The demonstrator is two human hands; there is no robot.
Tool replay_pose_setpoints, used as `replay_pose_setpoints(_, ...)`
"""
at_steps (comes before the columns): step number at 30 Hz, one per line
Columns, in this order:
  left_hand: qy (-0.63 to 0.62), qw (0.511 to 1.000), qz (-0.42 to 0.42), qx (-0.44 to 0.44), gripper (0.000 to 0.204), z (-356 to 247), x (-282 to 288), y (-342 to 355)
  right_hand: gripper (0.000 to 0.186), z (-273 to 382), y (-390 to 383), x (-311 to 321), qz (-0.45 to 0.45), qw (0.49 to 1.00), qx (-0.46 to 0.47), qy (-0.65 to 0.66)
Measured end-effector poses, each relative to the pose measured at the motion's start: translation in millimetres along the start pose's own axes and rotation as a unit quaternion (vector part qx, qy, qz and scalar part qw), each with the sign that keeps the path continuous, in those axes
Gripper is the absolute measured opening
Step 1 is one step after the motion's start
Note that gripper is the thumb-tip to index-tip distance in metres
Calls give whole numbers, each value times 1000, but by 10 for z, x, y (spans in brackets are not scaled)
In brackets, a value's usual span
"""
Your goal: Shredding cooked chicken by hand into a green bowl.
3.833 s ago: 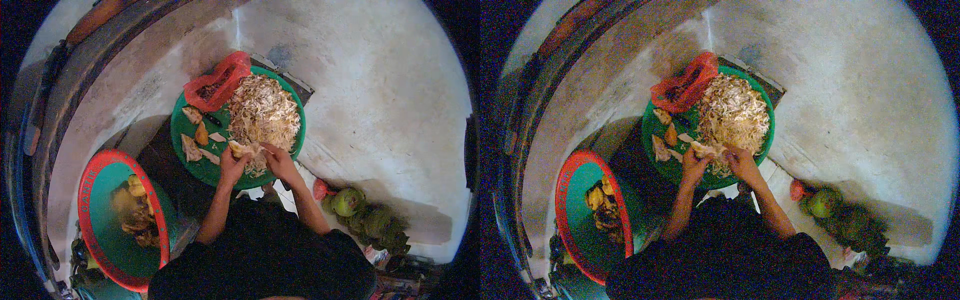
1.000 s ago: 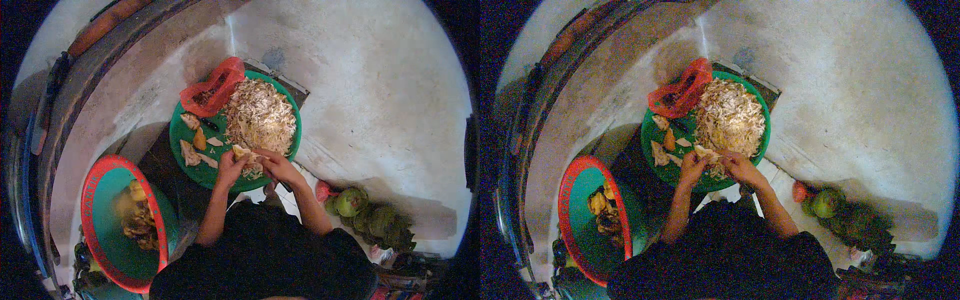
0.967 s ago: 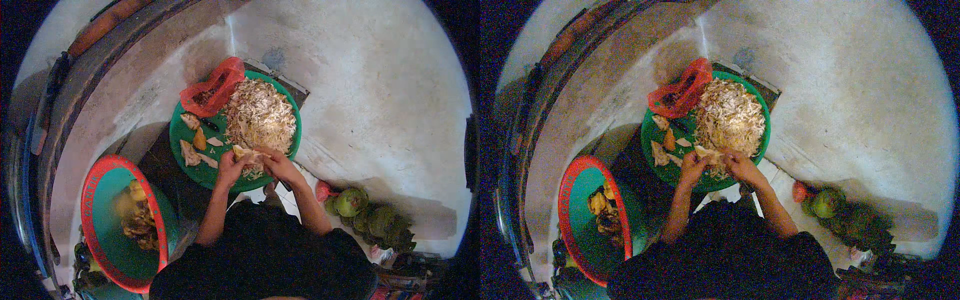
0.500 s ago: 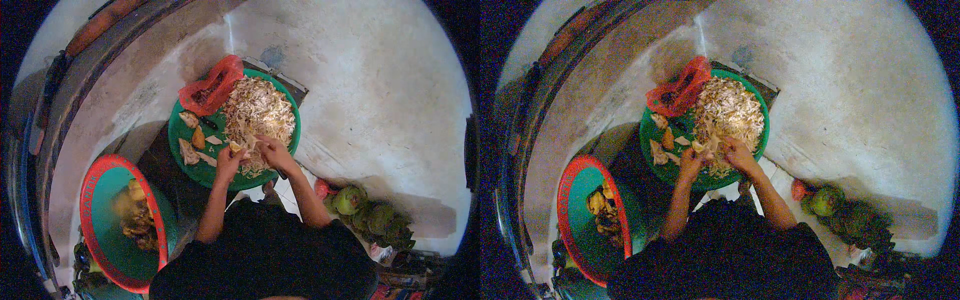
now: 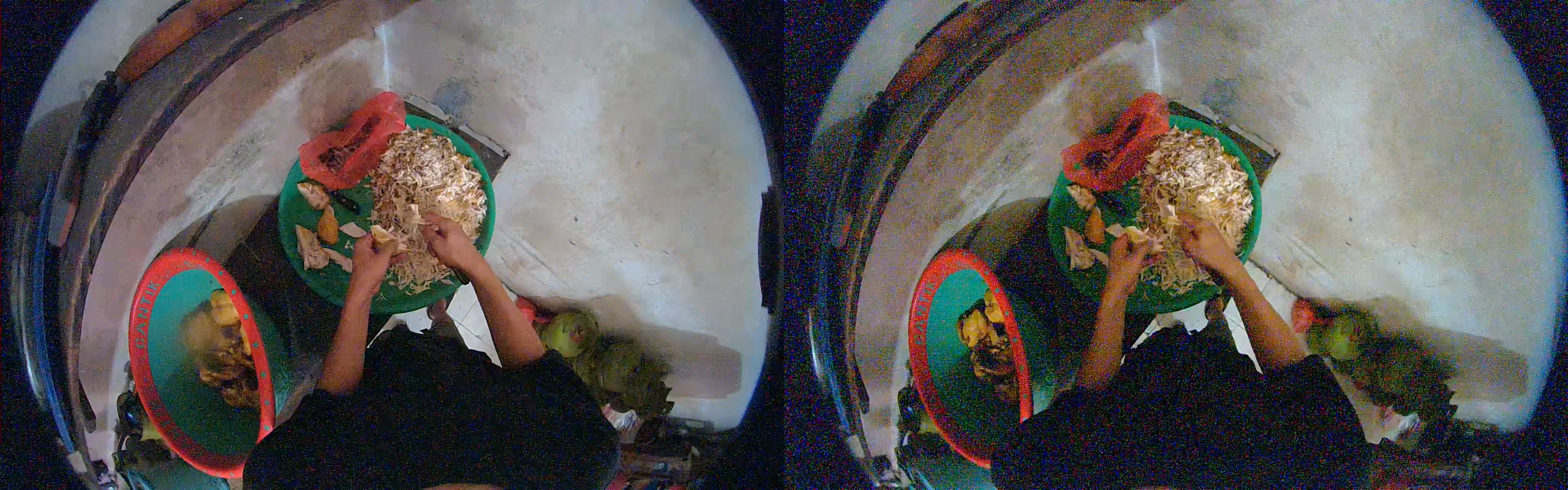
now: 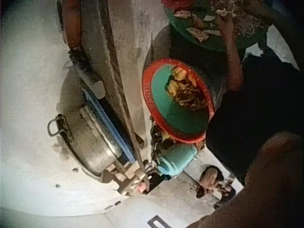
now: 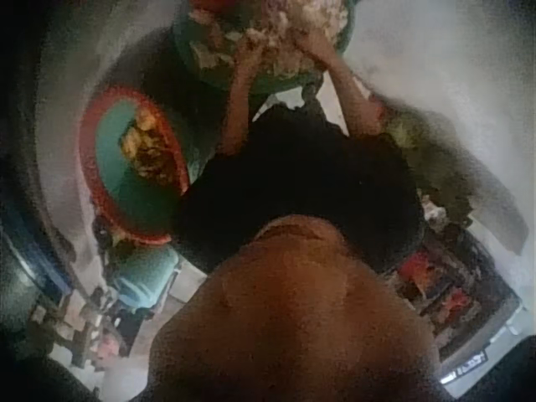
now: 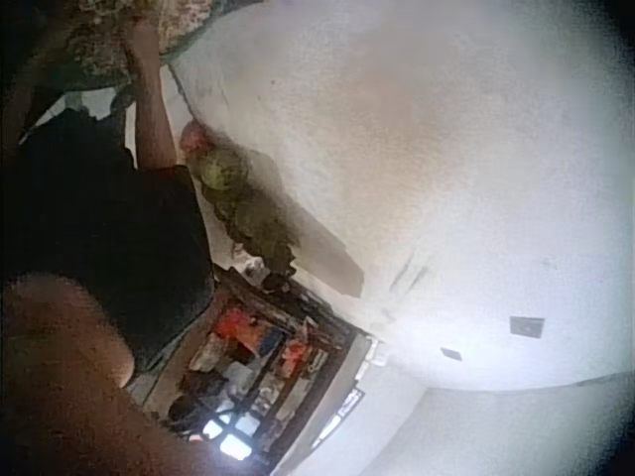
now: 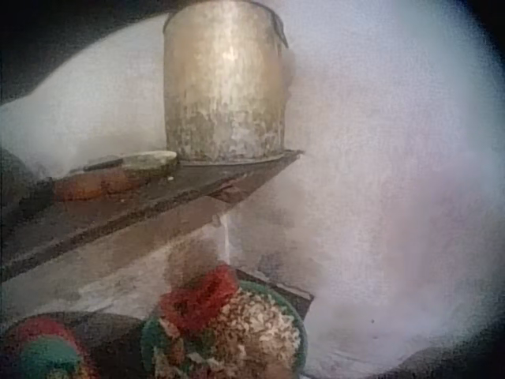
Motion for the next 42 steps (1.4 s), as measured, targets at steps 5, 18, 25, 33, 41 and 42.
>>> replay_pose_setpoints(5,54,998,18,-20,19,-19,-34,58,42,72,-158,-352,112,982,-140,66)
replay_pose_setpoints(18,139,988,-38,-58,18,-259,-22,15,42,-32,-128,-252,89,994,10,68)
replay_pose_setpoints(25,224,972,-21,-73,13,-204,9,102,33,-588,-261,-435,164,959,-216,83)
replay_pose_setpoints(33,169,981,-30,-89,12,-262,76,142,33,5,-23,-187,139,965,-191,115)
replay_pose_setpoints(41,238,969,-26,-66,13,-386,43,197,33,-4,111,23,78,983,-145,75)
replay_pose_setpoints(42,246,965,-35,-81,14,-388,69,218,34,81,102,-70,131,981,-115,87)
Point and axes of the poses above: each hand's wrist, its own y-axis towards the middle knuckle, its own x-axis out of the back of the hand, z = x × y, the point moved 10 cm from there along y, towards the middle knuckle, and after that the axes turned 9 degrees about y, right-handed, at the moved point
